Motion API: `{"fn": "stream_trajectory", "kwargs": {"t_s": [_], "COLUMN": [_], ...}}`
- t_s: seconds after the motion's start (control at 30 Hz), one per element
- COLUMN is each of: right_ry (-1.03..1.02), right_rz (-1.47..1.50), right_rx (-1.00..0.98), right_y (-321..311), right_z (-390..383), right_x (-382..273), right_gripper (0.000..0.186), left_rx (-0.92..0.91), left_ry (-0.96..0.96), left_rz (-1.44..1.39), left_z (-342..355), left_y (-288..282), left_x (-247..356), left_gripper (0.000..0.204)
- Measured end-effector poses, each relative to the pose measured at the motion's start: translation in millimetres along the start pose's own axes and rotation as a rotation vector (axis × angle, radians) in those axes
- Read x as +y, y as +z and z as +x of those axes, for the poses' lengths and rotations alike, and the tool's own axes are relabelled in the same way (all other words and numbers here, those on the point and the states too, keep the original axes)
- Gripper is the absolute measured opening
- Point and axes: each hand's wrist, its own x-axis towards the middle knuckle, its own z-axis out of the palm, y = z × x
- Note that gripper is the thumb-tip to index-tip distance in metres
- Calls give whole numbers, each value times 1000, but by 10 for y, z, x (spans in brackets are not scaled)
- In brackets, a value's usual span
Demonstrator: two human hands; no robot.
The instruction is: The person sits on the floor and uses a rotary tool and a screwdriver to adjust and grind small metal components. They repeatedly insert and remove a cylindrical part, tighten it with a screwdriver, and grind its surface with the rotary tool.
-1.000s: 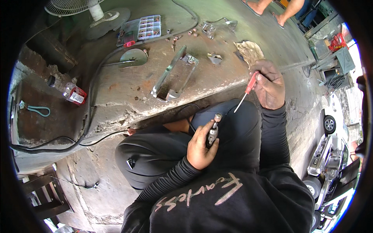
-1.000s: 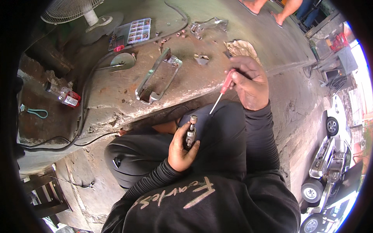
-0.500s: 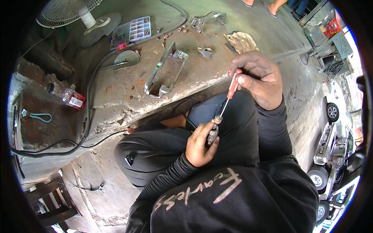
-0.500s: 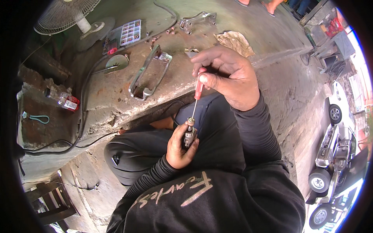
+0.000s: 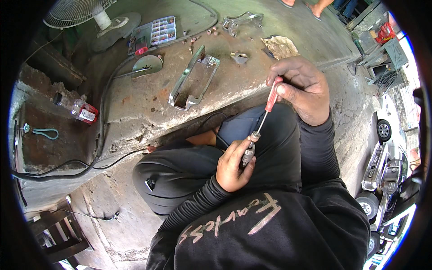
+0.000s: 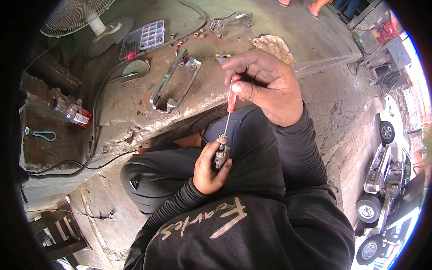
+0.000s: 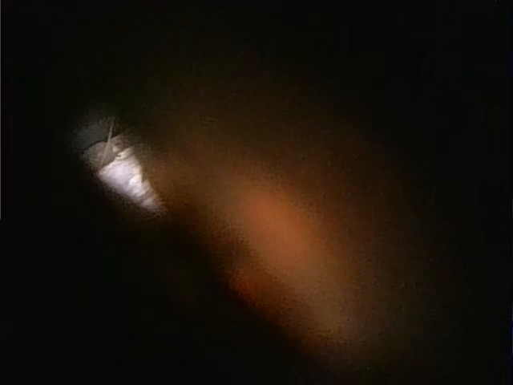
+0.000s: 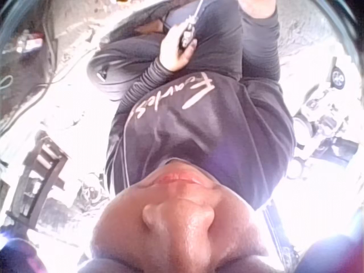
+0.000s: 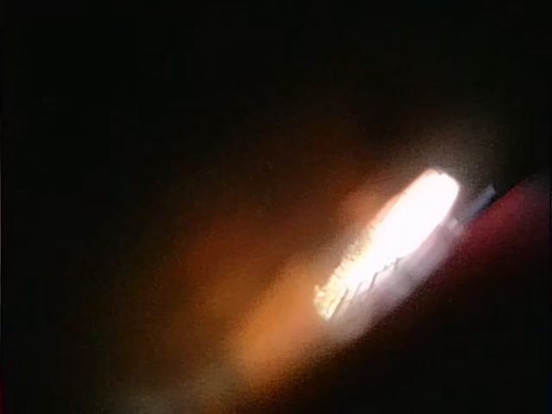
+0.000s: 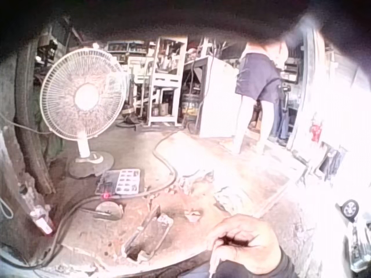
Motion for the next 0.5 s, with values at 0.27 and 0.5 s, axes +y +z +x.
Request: {"fn": "stream_trajectory", "kwargs": {"t_s": [0.27,0.5], "right_ry": [-32,-4], "right_rz": [-100,-95], "right_rx": [21,9], "right_y": [-18,-30], "right_z": [5,3], "right_x": [41,24], "right_gripper": [31,31], "left_rx": [9,50], "left_ry": [16,23], "left_rz": [-3,1], "left_z": [8,22], "left_y": [7,24], "left_x": [-9,-4], "left_gripper": [68,65]}}
